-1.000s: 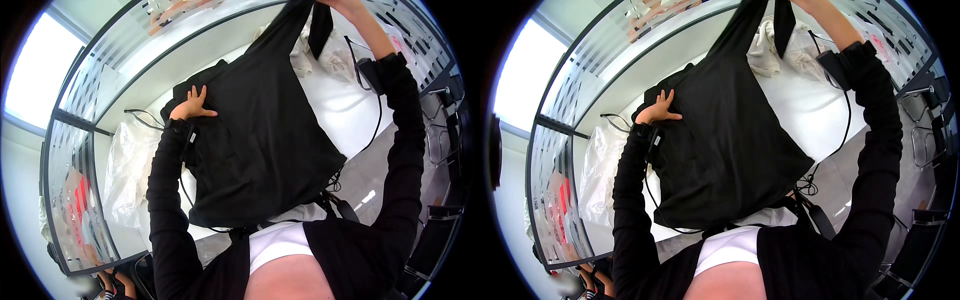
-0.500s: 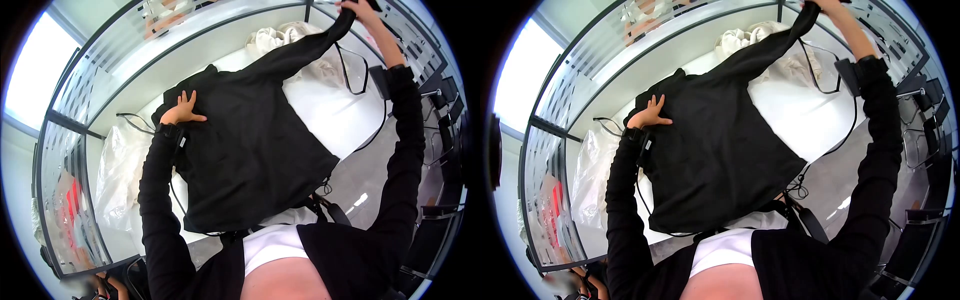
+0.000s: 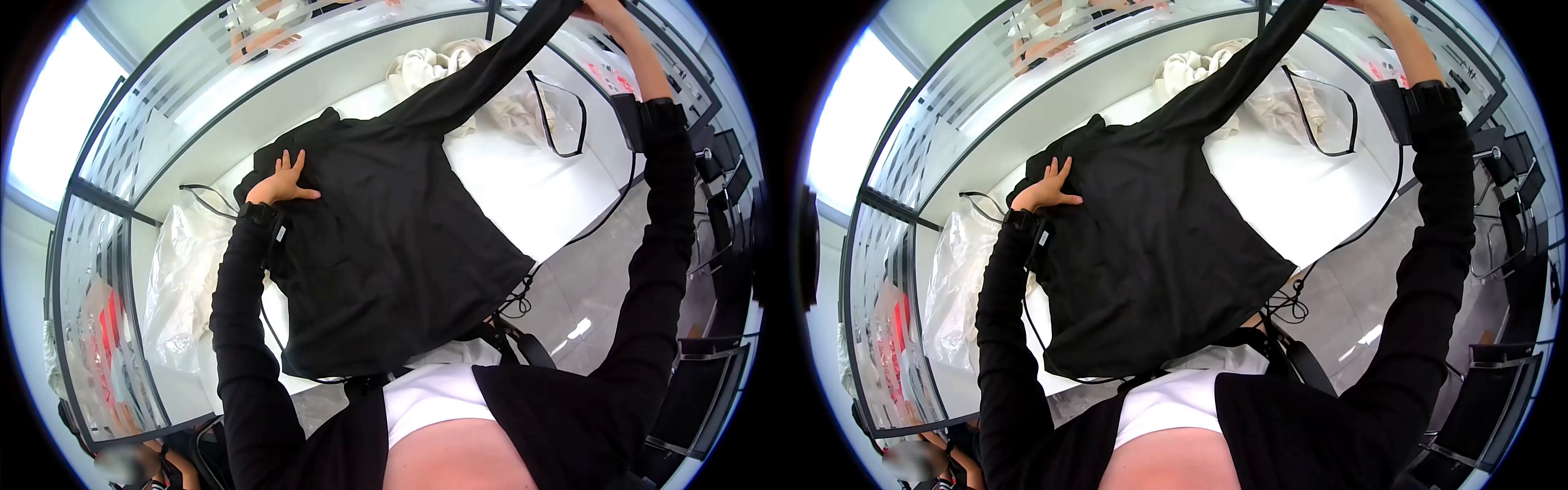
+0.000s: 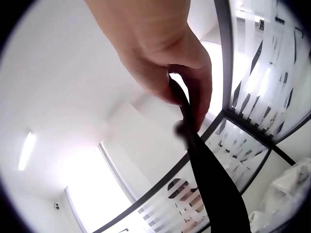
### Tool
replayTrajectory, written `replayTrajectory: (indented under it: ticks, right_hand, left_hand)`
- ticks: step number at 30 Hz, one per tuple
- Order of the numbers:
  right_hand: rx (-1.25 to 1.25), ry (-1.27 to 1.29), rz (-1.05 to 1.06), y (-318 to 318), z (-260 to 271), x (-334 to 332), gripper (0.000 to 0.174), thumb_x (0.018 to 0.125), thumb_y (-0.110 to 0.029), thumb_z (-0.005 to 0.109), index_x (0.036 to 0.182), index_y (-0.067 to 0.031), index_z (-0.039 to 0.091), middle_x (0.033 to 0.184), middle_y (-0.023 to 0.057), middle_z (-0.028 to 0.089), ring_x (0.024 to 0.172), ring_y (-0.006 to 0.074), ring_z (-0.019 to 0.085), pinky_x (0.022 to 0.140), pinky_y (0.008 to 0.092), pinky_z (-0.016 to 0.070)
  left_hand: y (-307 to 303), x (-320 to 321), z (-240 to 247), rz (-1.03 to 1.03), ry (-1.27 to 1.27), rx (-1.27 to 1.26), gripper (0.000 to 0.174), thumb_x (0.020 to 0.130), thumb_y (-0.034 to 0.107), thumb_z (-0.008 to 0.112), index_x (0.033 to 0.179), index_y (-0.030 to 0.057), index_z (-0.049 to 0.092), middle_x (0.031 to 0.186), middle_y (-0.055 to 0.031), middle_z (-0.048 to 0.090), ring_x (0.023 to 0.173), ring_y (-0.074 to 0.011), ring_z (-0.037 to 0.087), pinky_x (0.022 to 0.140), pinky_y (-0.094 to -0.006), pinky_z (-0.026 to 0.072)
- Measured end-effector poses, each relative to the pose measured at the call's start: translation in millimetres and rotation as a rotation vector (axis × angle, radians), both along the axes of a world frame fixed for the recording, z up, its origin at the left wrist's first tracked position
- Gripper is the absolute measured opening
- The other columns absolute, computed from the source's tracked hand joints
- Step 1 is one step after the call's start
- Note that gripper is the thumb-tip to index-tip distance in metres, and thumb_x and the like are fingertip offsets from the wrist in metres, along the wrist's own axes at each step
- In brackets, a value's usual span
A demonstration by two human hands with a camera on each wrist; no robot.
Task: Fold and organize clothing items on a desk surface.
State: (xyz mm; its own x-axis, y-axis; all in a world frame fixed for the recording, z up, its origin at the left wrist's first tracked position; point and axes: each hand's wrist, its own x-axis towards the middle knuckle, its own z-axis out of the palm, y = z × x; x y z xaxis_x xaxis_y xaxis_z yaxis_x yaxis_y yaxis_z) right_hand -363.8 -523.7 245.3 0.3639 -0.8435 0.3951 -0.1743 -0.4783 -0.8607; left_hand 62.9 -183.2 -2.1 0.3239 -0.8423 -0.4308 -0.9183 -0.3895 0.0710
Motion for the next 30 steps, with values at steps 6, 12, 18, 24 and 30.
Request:
replayTrajectory:
  ticks: [6, 12, 18, 24, 30]
  right_hand:
    - [-0.236, -0.189, 0.009, -56, 33, 1, 0.016, 0.084, -0.008, 0.052, 0.100, -0.0064, 0.055, 0.076, 0.0061, 0.060, 0.066, 0.0162, 0.060, 0.054, 0.0319, 0.0516]
    - [-0.454, 0.435, -0.469, -43, 39, -8, 0.024, 0.079, -0.016, 0.057, 0.097, -0.0002, 0.056, 0.071, 0.0125, 0.062, 0.056, 0.0200, 0.062, 0.050, 0.0312, 0.0516]
    - [-0.198, 1.027, -0.339, -9, -2, 12, 0.038, 0.074, -0.031, 0.063, 0.065, 0.0066, 0.062, 0.056, 0.0136, 0.061, 0.050, 0.0202, 0.062, 0.048, 0.0338, 0.0508]
    - [-0.699, 0.856, -0.238, 24, -45, 39, 0.027, 0.075, -0.027, 0.059, 0.076, -0.0005, 0.063, 0.066, 0.0101, 0.065, 0.055, 0.0216, 0.062, 0.060, 0.0323, 0.0508]
    - [-0.788, 0.725, 0.301, 120, -97, 76, 0.023, 0.079, -0.018, 0.056, 0.101, -0.0117, 0.051, 0.063, 0.0055, 0.058, 0.056, 0.0178, 0.056, 0.057, 0.0308, 0.0449]
  left_hand:
    - [4, -2, 0, -0.002, -0.008, -0.009, 0.104, 0.065, 0.056, 0.065, 0.139, 0.0141, 0.004, 0.139, -0.0294, 0.002, 0.130, -0.0415, 0.006, 0.103, -0.0436, 0.0208]
    - [4, 2, -2, -0.004, 0.004, -0.015, 0.108, 0.063, 0.061, 0.063, 0.139, 0.0132, 0.004, 0.139, -0.0288, 0.001, 0.130, -0.0427, 0.004, 0.103, -0.0469, 0.0186]
    - [3, 2, -3, 0.012, 0.036, -0.047, 0.108, 0.062, 0.060, 0.065, 0.139, 0.0130, 0.005, 0.140, -0.0276, 0.001, 0.130, -0.0430, 0.004, 0.103, -0.0484, 0.0183]
    - [28, -2, 23, -0.108, 0.067, -0.294, 0.070, 0.073, 0.039, 0.064, 0.129, 0.0092, 0.036, 0.131, -0.0205, 0.033, 0.118, -0.0336, 0.038, 0.097, -0.0354, 0.0327]
    - [107, -42, 91, 0.146, 0.202, -0.255, 0.024, 0.079, 0.024, 0.062, 0.083, 0.0005, 0.058, 0.070, -0.0089, 0.060, 0.063, -0.0173, 0.059, 0.059, -0.0276, 0.0465]
